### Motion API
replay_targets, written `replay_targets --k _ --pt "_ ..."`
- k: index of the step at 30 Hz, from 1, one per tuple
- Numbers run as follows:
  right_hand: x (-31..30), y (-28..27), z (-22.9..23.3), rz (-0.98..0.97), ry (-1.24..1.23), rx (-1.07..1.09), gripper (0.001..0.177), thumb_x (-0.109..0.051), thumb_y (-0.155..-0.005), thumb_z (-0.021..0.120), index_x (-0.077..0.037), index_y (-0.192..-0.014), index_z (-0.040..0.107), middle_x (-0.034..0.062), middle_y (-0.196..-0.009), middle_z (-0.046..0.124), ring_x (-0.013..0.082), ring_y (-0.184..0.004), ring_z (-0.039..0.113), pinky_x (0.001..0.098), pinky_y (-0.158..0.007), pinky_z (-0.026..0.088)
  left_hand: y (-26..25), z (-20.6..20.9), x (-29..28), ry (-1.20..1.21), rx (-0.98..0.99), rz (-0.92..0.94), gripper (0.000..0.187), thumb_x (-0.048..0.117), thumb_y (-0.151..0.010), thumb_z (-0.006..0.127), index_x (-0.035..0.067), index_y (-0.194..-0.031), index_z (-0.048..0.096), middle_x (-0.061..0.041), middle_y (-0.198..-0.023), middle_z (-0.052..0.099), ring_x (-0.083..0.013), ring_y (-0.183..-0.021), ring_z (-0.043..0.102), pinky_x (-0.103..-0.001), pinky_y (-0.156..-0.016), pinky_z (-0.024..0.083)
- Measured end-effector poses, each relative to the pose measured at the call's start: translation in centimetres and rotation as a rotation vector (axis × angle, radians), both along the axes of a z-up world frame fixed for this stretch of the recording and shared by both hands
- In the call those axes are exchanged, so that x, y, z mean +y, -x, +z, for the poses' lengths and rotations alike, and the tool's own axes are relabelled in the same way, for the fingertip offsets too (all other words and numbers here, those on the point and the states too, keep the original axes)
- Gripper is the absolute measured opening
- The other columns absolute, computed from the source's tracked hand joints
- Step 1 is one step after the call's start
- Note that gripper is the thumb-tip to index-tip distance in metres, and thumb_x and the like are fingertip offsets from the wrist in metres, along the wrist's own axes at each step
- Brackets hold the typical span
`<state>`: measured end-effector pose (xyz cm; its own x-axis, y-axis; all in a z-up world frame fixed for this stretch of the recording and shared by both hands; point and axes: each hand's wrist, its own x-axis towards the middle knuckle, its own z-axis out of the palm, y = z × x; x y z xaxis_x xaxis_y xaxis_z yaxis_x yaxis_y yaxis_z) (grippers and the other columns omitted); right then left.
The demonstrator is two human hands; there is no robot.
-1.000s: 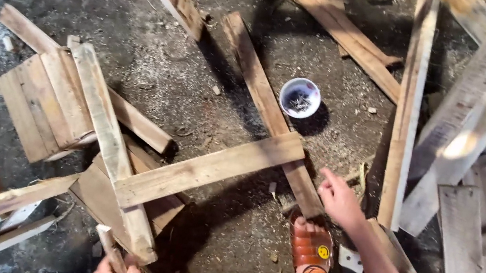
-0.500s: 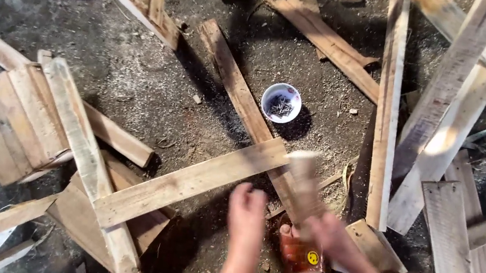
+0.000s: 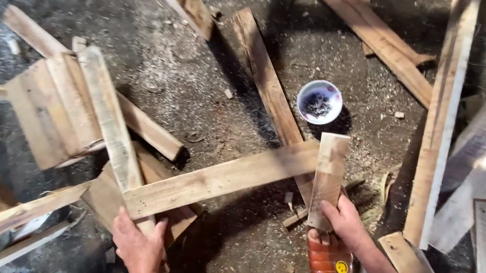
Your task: Assembling a wooden structure by hammering nails into wood slats on the ground.
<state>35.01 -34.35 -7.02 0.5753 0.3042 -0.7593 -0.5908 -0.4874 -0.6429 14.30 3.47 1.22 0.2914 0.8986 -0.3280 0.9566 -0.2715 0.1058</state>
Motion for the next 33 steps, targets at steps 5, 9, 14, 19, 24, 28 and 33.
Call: replay_targets --k 5,9,14,19,24,28,33 --pt "4.9 -0.2 6.1 0.022 0.026 0.151 0.041 -0.03 -0.096 0.049 -0.005 -0.127 0.058 0.0116 -0.115 0.069 0.0231 -0.101 0.068 0.0385 -0.093 0.06 3.8 -0.3 1.3 -0.091 -0.132 -0.039 0.067 0.023 -0.079 0.065 0.005 -0.142 0.049 -0.027 -0.115 0.061 -0.0406 -0.11 0.055 -0.052 -0.091 0.048" --pt "6.2 1.0 4.6 0.116 -0.015 -0.01 0.052 -0.037 -0.092 0.046 -0.012 -0.136 0.056 0.0067 -0.136 0.052 0.0209 -0.119 0.057 0.044 -0.11 0.049 5.7 -0.6 1.2 -0.042 -0.027 0.086 0.081 0.031 -0.078 0.066 0.013 -0.154 0.042 -0.03 -0.119 0.058 -0.0419 -0.115 0.054 -0.056 -0.092 0.049" --pt "5.0 -2.2 10.0 -0.104 0.07 0.132 0.047 -0.034 -0.096 0.047 -0.005 -0.133 0.053 0.0116 -0.118 0.066 0.0229 -0.1 0.064 0.0382 -0.085 0.057 6.0 -1.6 1.5 -0.099 -0.08 0.054 0.083 0.022 -0.078 0.067 0.008 -0.155 0.04 -0.031 -0.115 0.054 -0.0441 -0.108 0.053 -0.055 -0.089 0.05" --pt "1.4 -2.7 8.3 -0.128 0.117 0.17 0.041 -0.016 -0.099 0.048 -0.003 -0.139 0.052 0.0172 -0.124 0.068 0.0267 -0.111 0.066 0.0421 -0.097 0.055 3.2 -1.7 -4.1 -0.573 -0.042 -0.187 0.093 0.042 -0.071 0.082 0.005 -0.152 0.054 -0.023 -0.139 0.045 -0.0462 -0.119 0.047 -0.063 -0.089 0.041" --pt "1.7 -1.9 8.8 -0.106 0.155 0.141 0.046 -0.022 -0.103 0.042 -0.008 -0.147 0.042 0.0128 -0.135 0.063 0.027 -0.126 0.064 0.0455 -0.104 0.059 -8.7 0.0 -16.9 0.769 -0.338 0.545 0.055 0.028 -0.089 0.073 0.006 -0.137 0.057 -0.01 -0.108 0.078 -0.0177 -0.087 0.08 -0.026 -0.07 0.063" --pt "-0.2 0.1 4.5 -0.426 -0.154 0.172 0.051 -0.015 -0.1 0.043 0.0 -0.148 0.04 0.0227 -0.128 0.061 0.0312 -0.108 0.064 0.0453 -0.095 0.057 -9.0 -9.4 -19.9 0.961 -0.776 0.943 0.046 0.027 -0.089 0.075 0.006 -0.094 0.034 -0.003 -0.094 0.026 -0.0137 -0.08 0.04 -0.041 -0.097 0.059" --pt "1.5 -0.2 7.1 -0.399 -0.087 0.252 0.058 -0.017 -0.1 0.041 -0.004 -0.155 0.03 0.0204 -0.149 0.049 0.031 -0.138 0.051 0.0469 -0.117 0.045 -7.5 -10.0 -20.3 0.993 -0.967 0.808 0.066 0.033 -0.079 0.082 0.019 -0.046 0.027 0.005 -0.047 0.023 -0.0145 -0.048 0.035 -0.051 -0.099 0.055"
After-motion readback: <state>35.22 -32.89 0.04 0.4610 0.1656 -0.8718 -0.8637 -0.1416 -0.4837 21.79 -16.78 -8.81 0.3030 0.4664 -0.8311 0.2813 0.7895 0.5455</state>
